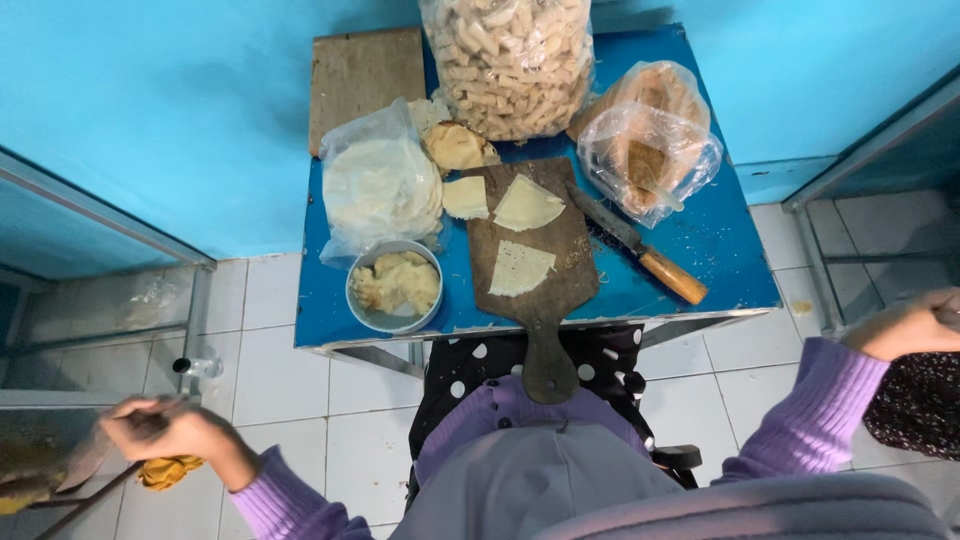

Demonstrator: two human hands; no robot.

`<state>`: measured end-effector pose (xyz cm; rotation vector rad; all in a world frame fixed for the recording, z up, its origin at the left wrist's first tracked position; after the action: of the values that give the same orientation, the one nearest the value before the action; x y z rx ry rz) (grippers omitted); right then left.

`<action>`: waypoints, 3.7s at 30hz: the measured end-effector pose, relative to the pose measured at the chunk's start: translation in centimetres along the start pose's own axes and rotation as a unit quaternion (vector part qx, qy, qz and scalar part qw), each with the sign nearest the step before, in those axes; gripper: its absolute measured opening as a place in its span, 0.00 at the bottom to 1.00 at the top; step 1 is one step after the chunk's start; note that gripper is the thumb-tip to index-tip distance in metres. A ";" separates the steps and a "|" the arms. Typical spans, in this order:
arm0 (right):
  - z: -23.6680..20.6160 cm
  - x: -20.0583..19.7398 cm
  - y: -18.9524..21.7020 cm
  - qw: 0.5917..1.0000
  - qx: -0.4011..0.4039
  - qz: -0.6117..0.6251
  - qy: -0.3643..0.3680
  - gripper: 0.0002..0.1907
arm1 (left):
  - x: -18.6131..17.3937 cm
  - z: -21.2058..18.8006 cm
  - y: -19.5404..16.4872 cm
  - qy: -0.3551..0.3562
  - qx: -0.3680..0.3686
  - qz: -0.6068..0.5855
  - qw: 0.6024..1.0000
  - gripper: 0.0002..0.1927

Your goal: The person cuts flat dough sheets into triangular pieces on a wooden board using a knife, folds the pieces by hand, and places the folded pieces into a bowl. They then transfer folded dough pieces into a large plastic bag and handle a block of dough.

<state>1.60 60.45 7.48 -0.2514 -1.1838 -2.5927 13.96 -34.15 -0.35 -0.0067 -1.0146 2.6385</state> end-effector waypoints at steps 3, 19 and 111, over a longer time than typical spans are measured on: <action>-3.7 0.9 5.2 0.995 0.030 0.060 0.068 0.17 | 2.1 -2.0 -5.5 0.114 -0.006 -0.123 0.986 0.11; -19.5 6.7 31.3 0.769 -0.237 -0.138 0.577 0.36 | 16.0 -10.2 -30.9 0.480 0.137 -0.189 0.846 0.21; -16.4 19.2 23.8 0.816 -0.287 0.051 0.498 0.19 | 21.4 -13.9 -29.1 0.414 0.057 -0.167 0.893 0.14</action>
<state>-9.57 29.70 18.97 0.8213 -0.0066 -2.3087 3.60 1.52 10.61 -0.7835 -0.4951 2.0261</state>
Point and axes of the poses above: each hand's wrist, its own z-axis towards the middle knuckle, its own x-axis out of the palm, y = z × x, the point moved 1 cm from there along z, towards the middle knuckle, and after that the axes turned 3 degrees about x, right-handed, at the moved point
